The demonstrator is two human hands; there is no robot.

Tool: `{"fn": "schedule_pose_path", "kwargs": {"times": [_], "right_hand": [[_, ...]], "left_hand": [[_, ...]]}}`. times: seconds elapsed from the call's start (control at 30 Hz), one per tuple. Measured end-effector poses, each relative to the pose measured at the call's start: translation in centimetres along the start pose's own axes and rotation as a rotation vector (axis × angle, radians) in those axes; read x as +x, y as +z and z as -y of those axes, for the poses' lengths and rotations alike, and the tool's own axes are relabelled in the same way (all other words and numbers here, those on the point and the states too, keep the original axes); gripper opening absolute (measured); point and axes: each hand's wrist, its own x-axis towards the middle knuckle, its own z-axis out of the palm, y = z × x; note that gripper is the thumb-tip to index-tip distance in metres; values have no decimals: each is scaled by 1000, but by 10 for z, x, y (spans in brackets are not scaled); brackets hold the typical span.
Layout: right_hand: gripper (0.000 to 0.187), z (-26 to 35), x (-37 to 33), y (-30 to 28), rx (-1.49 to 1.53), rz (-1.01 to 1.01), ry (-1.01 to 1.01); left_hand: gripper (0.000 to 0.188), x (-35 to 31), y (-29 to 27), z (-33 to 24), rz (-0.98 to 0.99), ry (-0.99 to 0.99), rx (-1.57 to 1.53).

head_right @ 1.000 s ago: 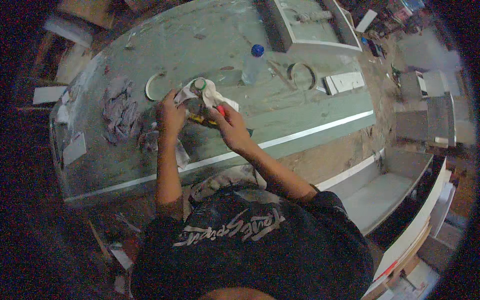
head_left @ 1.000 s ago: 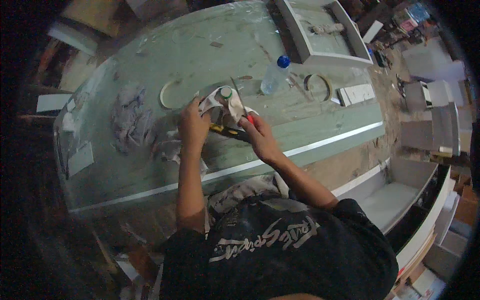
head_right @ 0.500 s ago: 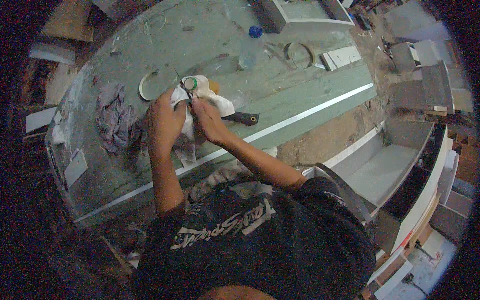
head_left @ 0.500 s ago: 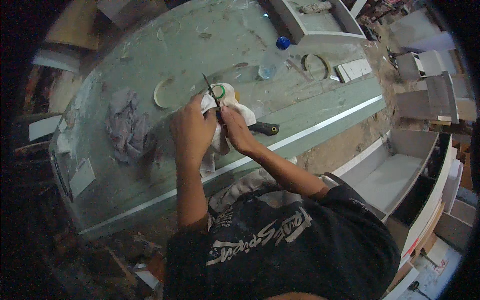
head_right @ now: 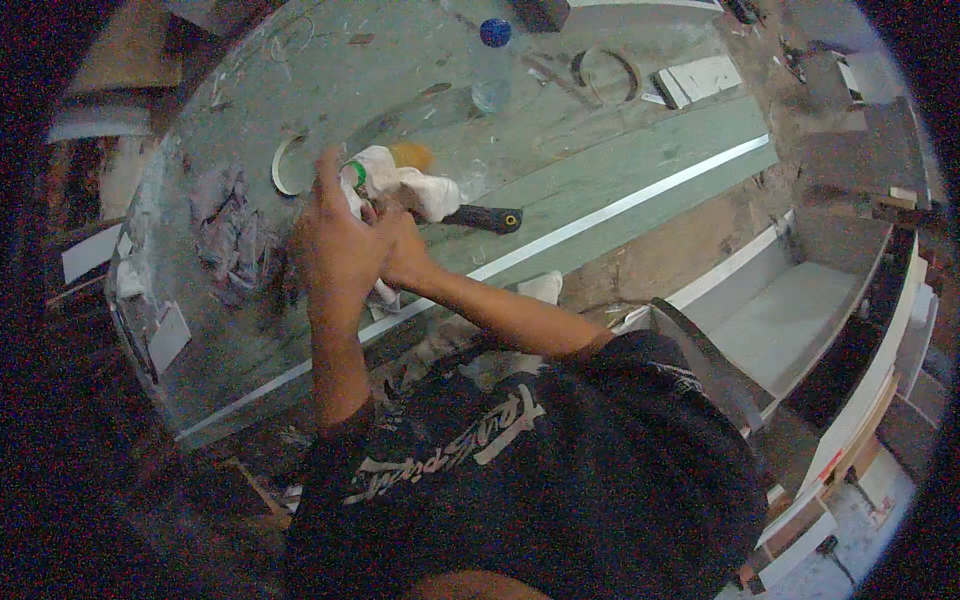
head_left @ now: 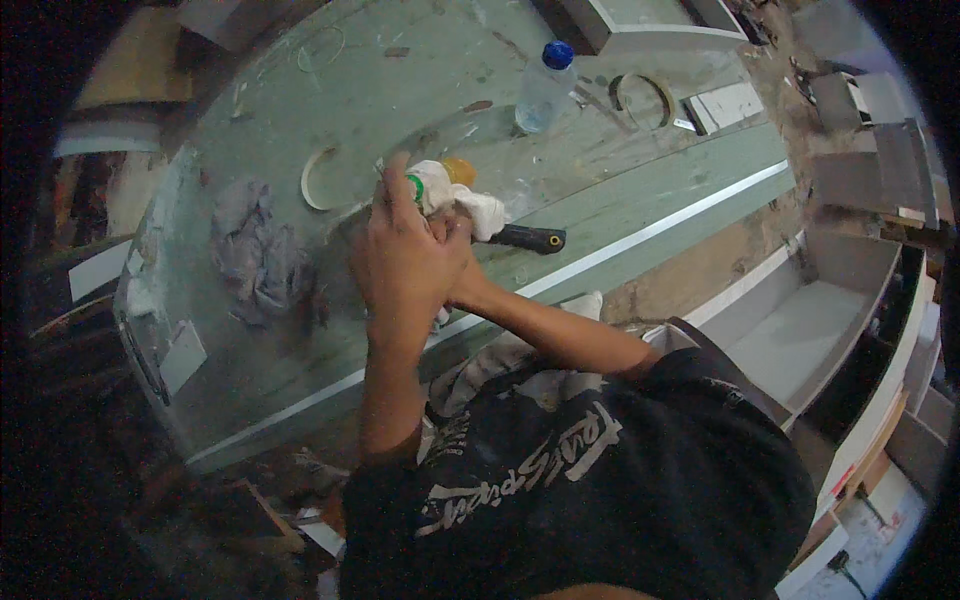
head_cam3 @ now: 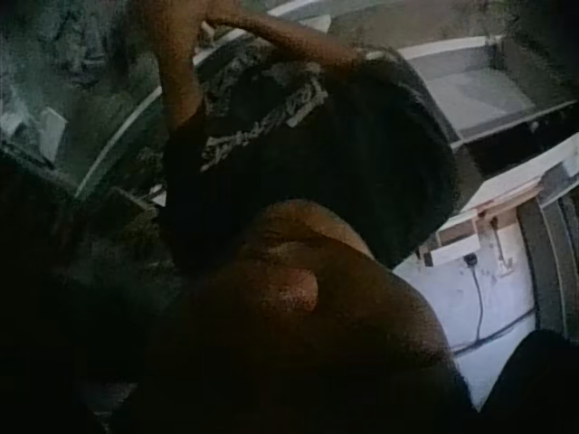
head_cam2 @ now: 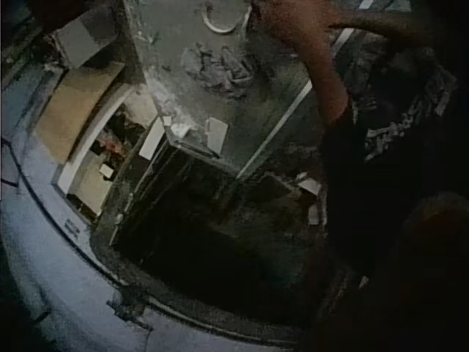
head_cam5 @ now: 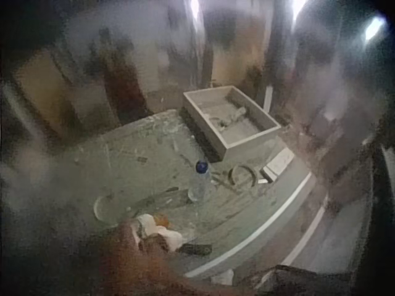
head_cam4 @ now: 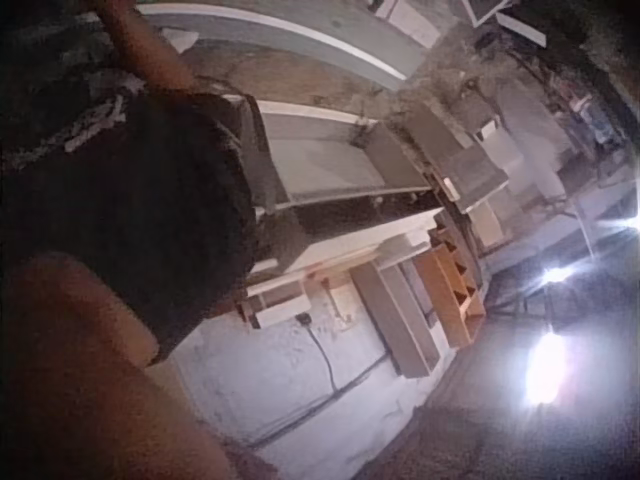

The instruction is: The person cleans a bottle cap using a cloth and then uses a small blade to remove or scrape the top of the cap.

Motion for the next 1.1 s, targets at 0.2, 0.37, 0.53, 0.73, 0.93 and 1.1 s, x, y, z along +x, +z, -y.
{"fn": "schedule_pose_path", "kwargs": {"times": [0.2, 0.37, 0.53, 0.73, 0.93, 1.1], "right_hand": [[55, 18, 8, -16, 149, 108, 342], [61, 25, 26, -38, -59, 357, 358], [62, 39, 44, -57, -272, 579, 239], [67, 56, 69, -90, -407, 653, 109], [62, 36, 65, -97, -516, 703, 228], [58, 1, 47, -91, -458, 668, 221]], "left_hand": [[24, 38, 13, 44, 314, 164, 487], [32, 59, 9, 74, 347, 348, 485], [60, 69, 6, 108, 491, 563, 626], [75, 95, -2, 85, 536, 474, 660], [66, 93, 15, 82, 645, 620, 507], [56, 93, 45, 86, 756, 595, 482]]}}
